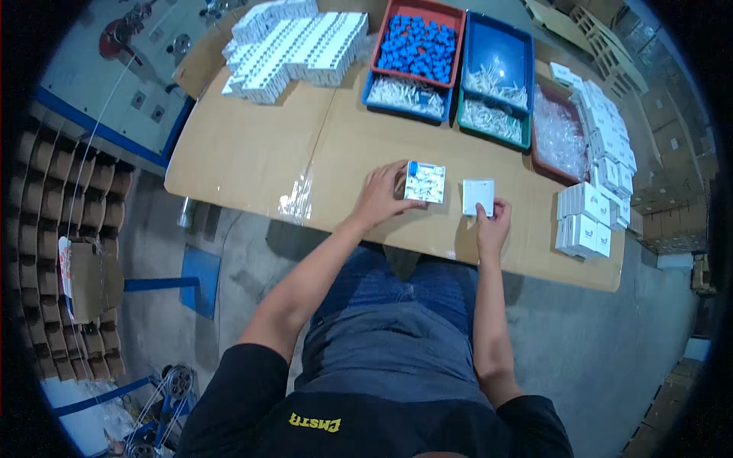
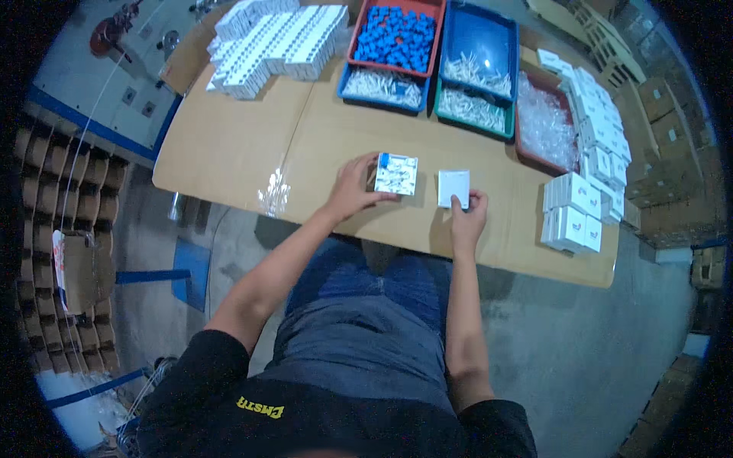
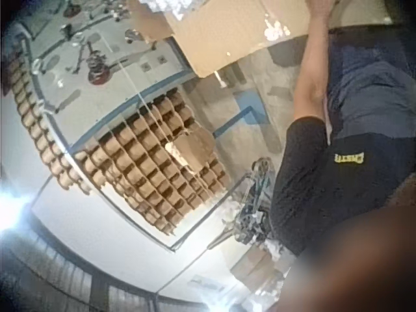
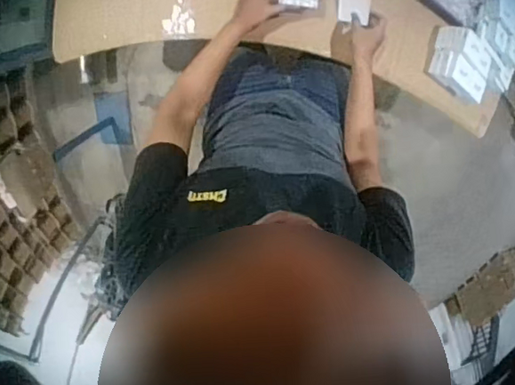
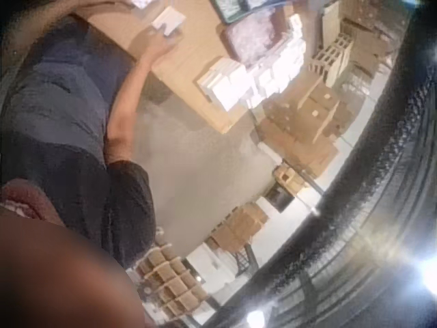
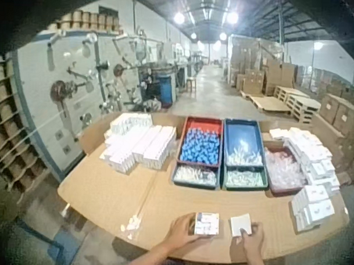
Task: The person is assembling electronic components, specifically switches or breakers, by placing small internal parts into the plastic housing.
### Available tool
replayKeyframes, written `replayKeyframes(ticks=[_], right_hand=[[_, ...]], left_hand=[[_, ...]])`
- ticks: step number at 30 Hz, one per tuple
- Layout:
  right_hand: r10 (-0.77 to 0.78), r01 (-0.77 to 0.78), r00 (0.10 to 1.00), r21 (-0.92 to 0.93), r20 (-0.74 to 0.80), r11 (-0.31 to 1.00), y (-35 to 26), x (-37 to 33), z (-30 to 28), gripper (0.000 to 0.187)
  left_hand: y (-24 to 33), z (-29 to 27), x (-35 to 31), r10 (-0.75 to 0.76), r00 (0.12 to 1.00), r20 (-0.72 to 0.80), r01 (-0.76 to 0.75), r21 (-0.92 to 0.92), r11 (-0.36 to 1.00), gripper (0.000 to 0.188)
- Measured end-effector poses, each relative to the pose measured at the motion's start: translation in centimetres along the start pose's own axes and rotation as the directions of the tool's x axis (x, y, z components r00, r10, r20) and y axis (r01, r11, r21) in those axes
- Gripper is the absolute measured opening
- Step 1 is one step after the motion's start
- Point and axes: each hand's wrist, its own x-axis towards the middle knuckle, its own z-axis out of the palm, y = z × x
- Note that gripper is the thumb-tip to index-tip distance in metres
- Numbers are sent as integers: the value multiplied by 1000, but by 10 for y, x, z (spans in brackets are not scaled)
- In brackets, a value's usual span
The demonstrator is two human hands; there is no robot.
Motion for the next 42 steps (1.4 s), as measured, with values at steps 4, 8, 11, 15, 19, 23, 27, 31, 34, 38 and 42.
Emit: replayKeyframes(ticks=[4,8,11,15,19,23,27,31,34,38,42], right_hand=[[201,-250,968,495,151,832,-20,-1,-2,28],[255,-364,928,799,270,479,-67,-5,-19,35],[220,-403,913,847,345,345,-78,-4,-25,42],[258,-458,875,874,411,163,-97,-6,-29,41],[242,-426,890,894,388,135,-90,-5,-29,38],[161,-418,908,858,387,298,-87,-8,-31,39],[191,-430,902,850,388,304,-87,-9,-31,39],[147,-500,863,860,484,105,-74,-5,-34,37],[47,-548,835,837,548,-7,-75,-7,-33,35],[189,-482,870,865,455,138,-98,-17,-28,33],[145,-522,851,843,505,130,-87,-12,-31,34]], left_hand=[[40,-10,-12,-261,948,180,288,-835,470,84],[87,-29,-20,-207,903,377,309,-904,-296,88],[105,-36,-20,-82,935,346,257,-818,-515,80],[120,-50,-13,-82,916,393,282,-775,-566,70],[124,-51,-16,-72,902,426,285,-711,-642,72],[123,-50,-19,-78,900,429,282,-709,-646,74],[124,-50,-17,-100,900,424,291,-754,-589,74],[130,-46,-19,-183,893,410,245,-787,-566,82],[128,-44,-18,-160,888,432,287,-790,-542,87],[123,-48,-22,-91,884,458,334,-757,-562,87],[128,-53,-20,-87,869,488,341,-717,-608,85]])
